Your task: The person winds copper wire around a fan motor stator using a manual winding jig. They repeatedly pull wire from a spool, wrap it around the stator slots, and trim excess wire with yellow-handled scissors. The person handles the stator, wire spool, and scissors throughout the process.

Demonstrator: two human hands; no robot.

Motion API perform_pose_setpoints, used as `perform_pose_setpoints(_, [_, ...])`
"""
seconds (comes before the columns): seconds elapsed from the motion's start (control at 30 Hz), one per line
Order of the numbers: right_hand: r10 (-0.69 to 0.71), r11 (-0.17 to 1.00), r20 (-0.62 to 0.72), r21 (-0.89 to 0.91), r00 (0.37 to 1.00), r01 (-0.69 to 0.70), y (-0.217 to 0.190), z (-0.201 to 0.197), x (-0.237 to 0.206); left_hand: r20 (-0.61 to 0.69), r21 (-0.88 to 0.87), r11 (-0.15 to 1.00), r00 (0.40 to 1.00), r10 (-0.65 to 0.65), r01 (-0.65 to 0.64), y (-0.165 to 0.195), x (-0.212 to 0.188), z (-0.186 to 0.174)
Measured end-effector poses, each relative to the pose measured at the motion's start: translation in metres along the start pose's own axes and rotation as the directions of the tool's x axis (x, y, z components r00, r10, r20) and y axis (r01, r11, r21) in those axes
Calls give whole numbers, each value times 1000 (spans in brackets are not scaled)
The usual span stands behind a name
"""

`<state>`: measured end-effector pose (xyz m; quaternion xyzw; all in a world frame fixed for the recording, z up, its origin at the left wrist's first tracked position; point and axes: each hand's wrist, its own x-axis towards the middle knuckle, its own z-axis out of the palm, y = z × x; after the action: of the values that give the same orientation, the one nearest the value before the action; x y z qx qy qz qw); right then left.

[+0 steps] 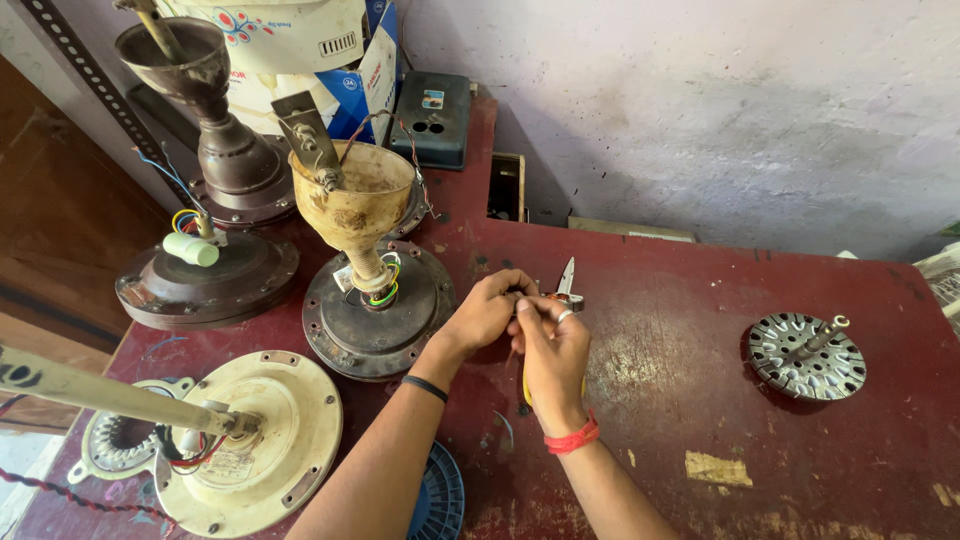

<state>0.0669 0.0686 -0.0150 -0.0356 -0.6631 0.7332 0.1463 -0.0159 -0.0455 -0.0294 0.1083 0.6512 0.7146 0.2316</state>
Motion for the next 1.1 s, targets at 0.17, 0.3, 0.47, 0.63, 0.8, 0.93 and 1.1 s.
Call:
perform_pose_setpoints(0.17, [35,961,80,-275,996,-12,15,-5,-19,-104,315,931,968,228,-186,-1,4,-3])
perform_pose_setpoints(0.3, [76,962,41,-267,996,-63,17,-15,-24,-125,329,936,977,175,-126,1,-1,-2])
perform_pose_setpoints(0.47, [11,959,86,-283,996,14,15,-13,-18,-60,237,957,981,185,-166,1,1,1])
perform_pose_setpoints(0.63, [130,929,5,-350,991,-120,21,-14,-24,-32,252,941,970,242,-226,-3,1,-2])
perform_pose_setpoints(0.8, [25,966,-15,-258,1000,-28,28,-33,-32,-43,350,901,956,289,-256,0,-1,-1])
perform_pose_setpoints(0.93, [-16,955,-22,-296,1000,9,39,-35,-40,-46,365,901,962,268,-233,6,-3,2])
perform_pose_setpoints(1.1, [241,912,100,-364,965,-190,50,-37,-60,-68,403,900,976,207,-163,12,-9,3])
